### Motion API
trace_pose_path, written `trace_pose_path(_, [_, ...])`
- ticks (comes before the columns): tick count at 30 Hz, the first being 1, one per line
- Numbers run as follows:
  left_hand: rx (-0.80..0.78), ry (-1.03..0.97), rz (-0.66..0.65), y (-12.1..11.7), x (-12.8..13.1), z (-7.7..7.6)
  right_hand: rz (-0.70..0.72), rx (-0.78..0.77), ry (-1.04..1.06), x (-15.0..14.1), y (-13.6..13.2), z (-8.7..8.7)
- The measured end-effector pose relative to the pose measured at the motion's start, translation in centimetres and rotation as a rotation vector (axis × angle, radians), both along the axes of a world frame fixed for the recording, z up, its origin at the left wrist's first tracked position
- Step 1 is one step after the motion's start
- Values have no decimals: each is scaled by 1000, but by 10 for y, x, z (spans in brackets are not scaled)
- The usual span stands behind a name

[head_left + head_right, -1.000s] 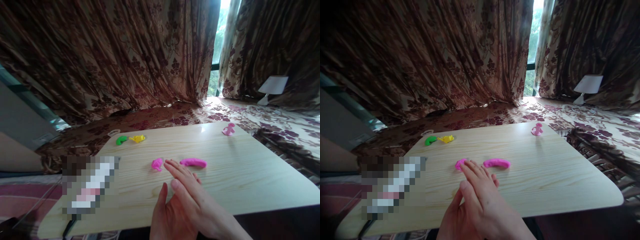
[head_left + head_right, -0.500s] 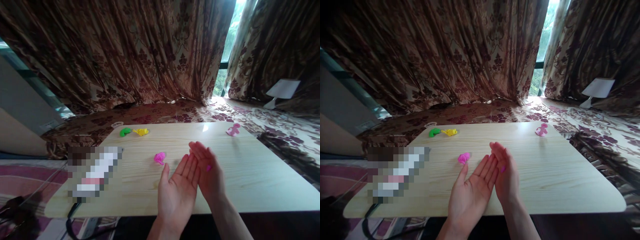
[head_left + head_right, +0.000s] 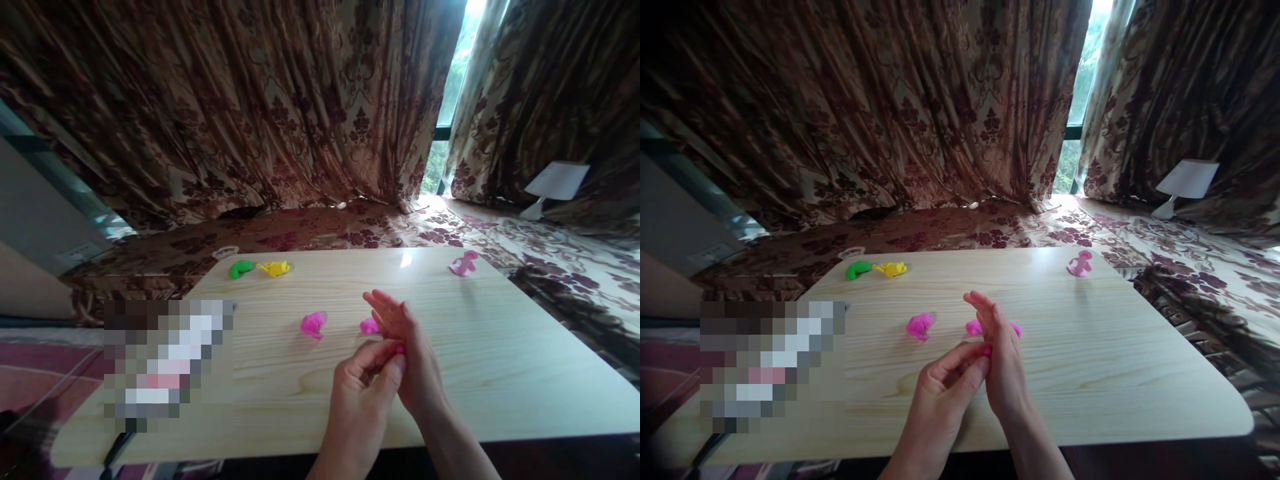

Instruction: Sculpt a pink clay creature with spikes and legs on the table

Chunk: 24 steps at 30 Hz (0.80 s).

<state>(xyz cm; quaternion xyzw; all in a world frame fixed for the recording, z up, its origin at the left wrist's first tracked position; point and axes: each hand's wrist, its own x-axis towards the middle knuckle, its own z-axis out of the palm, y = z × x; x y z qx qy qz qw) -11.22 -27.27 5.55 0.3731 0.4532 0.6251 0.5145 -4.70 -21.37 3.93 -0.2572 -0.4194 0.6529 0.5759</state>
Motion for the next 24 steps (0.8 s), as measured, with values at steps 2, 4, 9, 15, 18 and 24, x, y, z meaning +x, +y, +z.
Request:
trace_pose_path(2, [-24,-11,-12,0,-3,0,14,10,-22,2,0,1])
trace_pose_path(4, [-35,-14,-7,-2,-5,-3,12,28,-30,5,2,3])
trace_pose_path(9, [24,67,7,-14,0,-8,-115,148,-302,12,3,11])
trace_pose_path(15, [-66,9,-42,-26,5,-17,-315,348,-617,10,0,9])
trace_pose_path(18, [-132,-38,-92,-27,4,-25,-371,409,-675,10,4,4])
trace_pose_path(24, [-120,-79,-92,-23,7,-24,-434,474,-696,12,7,1])
